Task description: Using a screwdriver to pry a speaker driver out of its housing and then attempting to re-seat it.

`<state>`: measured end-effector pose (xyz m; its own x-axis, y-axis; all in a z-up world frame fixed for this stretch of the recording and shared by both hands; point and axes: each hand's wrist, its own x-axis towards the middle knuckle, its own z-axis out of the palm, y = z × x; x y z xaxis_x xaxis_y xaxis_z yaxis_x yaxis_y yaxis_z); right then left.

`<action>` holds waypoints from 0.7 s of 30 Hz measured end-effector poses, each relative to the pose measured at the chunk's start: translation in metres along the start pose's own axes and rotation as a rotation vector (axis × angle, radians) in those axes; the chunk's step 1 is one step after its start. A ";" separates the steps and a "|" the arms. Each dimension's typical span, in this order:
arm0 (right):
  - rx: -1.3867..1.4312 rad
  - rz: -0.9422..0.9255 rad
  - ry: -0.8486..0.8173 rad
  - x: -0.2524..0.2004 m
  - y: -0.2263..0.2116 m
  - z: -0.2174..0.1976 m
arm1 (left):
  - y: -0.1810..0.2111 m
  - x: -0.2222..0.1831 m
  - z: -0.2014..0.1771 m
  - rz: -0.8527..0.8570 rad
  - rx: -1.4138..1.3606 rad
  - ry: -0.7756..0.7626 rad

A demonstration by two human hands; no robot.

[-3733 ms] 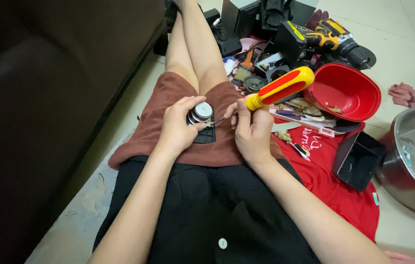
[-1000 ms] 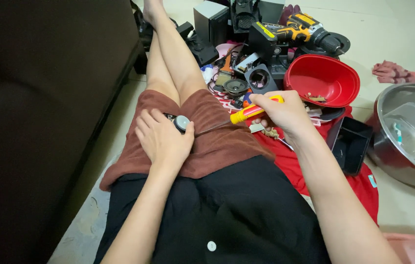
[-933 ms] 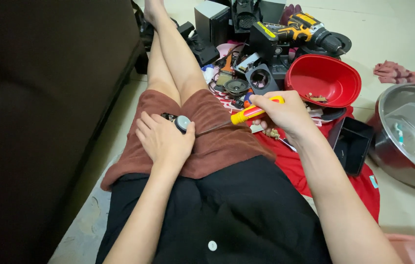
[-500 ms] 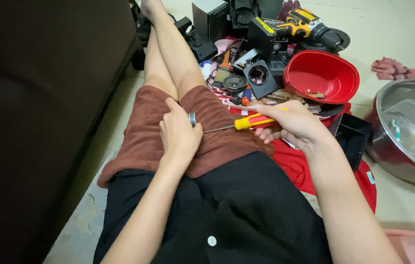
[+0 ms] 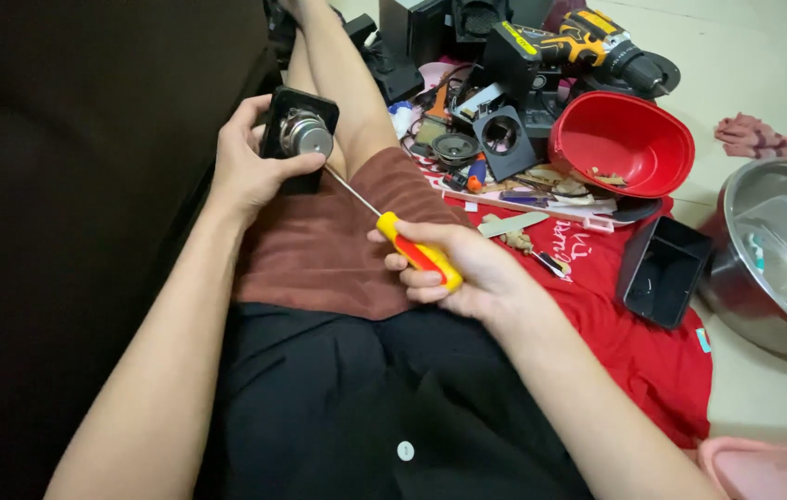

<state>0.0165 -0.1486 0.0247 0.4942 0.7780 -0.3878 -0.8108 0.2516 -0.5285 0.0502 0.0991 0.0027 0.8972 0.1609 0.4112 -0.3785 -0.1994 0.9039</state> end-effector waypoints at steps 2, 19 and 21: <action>0.002 0.007 0.005 0.003 0.001 0.003 | 0.002 -0.001 -0.007 -0.077 -0.100 -0.007; -0.506 -0.290 0.351 0.016 0.028 0.054 | 0.035 -0.003 -0.034 -0.476 -0.758 -0.001; -0.529 -0.289 0.376 0.019 0.033 0.053 | 0.028 0.007 -0.042 -0.583 -0.428 -0.123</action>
